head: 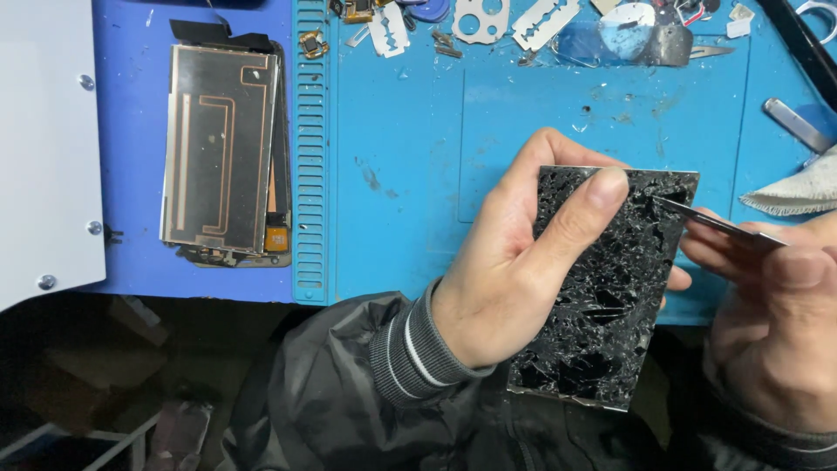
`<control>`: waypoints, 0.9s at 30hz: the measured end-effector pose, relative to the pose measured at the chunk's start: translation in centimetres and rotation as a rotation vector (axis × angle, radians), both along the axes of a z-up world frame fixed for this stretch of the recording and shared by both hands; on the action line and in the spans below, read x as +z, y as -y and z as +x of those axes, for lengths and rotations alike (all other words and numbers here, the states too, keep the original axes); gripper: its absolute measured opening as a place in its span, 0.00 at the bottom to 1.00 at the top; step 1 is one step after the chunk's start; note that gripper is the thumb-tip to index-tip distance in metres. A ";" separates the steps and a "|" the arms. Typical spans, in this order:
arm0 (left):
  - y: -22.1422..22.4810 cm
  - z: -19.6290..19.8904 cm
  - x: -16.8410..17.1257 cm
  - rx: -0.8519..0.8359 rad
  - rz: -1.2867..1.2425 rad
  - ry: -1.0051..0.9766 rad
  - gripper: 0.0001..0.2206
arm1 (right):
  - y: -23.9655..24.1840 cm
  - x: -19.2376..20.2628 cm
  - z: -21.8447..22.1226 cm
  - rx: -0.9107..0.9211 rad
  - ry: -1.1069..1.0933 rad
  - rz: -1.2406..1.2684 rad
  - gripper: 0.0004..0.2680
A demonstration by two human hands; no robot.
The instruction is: Removing broken glass shards from a smartphone display assembly using a scalpel and tweezers at a repair bench.
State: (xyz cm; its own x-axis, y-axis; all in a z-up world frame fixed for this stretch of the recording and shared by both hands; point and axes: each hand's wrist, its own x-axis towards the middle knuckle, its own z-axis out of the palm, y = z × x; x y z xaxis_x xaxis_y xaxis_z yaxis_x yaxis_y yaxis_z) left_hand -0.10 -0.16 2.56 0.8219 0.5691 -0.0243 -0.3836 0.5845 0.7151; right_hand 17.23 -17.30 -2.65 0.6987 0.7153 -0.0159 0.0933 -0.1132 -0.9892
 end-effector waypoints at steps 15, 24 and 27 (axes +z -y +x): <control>0.1 0.2 0.0 0.029 0.026 -0.046 0.12 | 0.0 -0.2 0.1 -0.011 -0.011 -0.031 0.16; 0.0 0.2 0.3 0.081 0.154 -0.149 0.14 | -0.5 0.6 -0.5 -0.028 -0.010 -0.032 0.13; 0.3 0.3 0.1 0.036 0.011 -0.025 0.13 | -0.8 1.8 -0.9 -0.020 -0.038 -0.088 0.12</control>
State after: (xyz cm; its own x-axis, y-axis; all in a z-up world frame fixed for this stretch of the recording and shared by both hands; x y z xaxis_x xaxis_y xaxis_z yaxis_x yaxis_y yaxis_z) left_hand 0.16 -0.44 2.63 0.8003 0.5984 -0.0381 -0.3861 0.5629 0.7308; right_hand 16.38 -16.51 -0.81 0.7105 0.6959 -0.1050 0.0528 -0.2014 -0.9781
